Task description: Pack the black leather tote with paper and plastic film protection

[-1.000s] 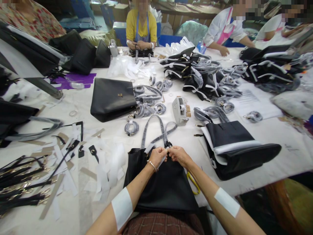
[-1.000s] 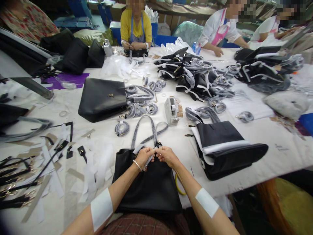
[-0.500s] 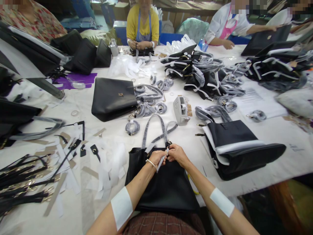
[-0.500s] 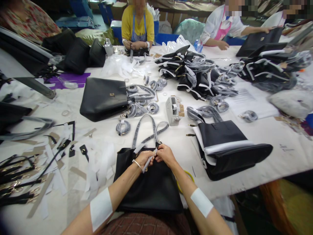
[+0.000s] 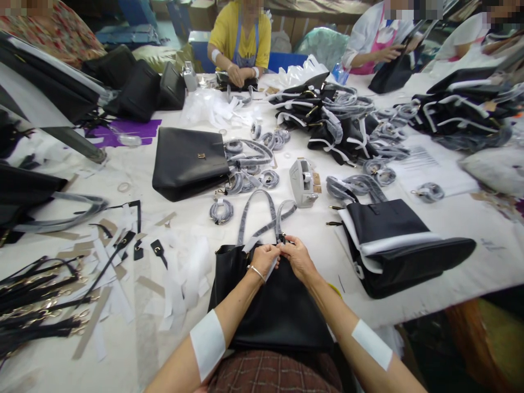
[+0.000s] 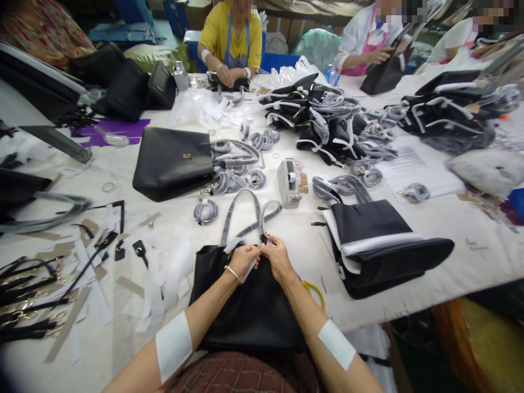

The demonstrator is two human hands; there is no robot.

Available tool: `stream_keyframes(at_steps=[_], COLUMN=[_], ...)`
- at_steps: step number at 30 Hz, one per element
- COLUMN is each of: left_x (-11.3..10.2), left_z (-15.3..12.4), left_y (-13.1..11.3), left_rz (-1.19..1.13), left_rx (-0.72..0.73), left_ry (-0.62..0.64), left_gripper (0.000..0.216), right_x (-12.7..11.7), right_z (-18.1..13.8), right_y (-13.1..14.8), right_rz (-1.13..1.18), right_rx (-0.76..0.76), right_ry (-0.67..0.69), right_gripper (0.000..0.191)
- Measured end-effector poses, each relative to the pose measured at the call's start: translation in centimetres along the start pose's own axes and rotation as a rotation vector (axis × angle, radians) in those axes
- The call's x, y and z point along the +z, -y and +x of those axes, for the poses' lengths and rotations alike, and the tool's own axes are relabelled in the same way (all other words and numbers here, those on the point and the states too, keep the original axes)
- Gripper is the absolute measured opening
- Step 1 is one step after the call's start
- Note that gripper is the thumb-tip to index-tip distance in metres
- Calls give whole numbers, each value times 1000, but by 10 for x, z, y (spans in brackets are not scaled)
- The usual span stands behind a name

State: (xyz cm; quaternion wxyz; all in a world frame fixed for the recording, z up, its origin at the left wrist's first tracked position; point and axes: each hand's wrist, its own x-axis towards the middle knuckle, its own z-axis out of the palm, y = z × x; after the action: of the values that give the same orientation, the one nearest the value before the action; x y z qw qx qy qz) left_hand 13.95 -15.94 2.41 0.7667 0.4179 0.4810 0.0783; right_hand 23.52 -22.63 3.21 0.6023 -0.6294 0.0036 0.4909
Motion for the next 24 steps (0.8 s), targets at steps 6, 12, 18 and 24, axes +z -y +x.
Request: stream_keyframes(at_steps=[6, 12, 18, 24], left_x=[-3, -4, -8, -5], left_z=[-4, -9, -7, -6], left_y=[-7, -5, -1, -5], left_rz=[200, 785, 989, 627], left_rx=[154, 675, 734, 558], left_ry=[-46, -107, -45, -101], left_gripper=[34, 14, 18, 13], right_x=[-2, 1, -6, -12], right_z=[-7, -9, -12, -13], right_y=[16, 21, 19, 11], right_rz=[132, 12, 5, -36], right_rx=[111, 104, 95, -6], right_ry=[174, -32, 0, -16], right_gripper=[51, 44, 50, 49])
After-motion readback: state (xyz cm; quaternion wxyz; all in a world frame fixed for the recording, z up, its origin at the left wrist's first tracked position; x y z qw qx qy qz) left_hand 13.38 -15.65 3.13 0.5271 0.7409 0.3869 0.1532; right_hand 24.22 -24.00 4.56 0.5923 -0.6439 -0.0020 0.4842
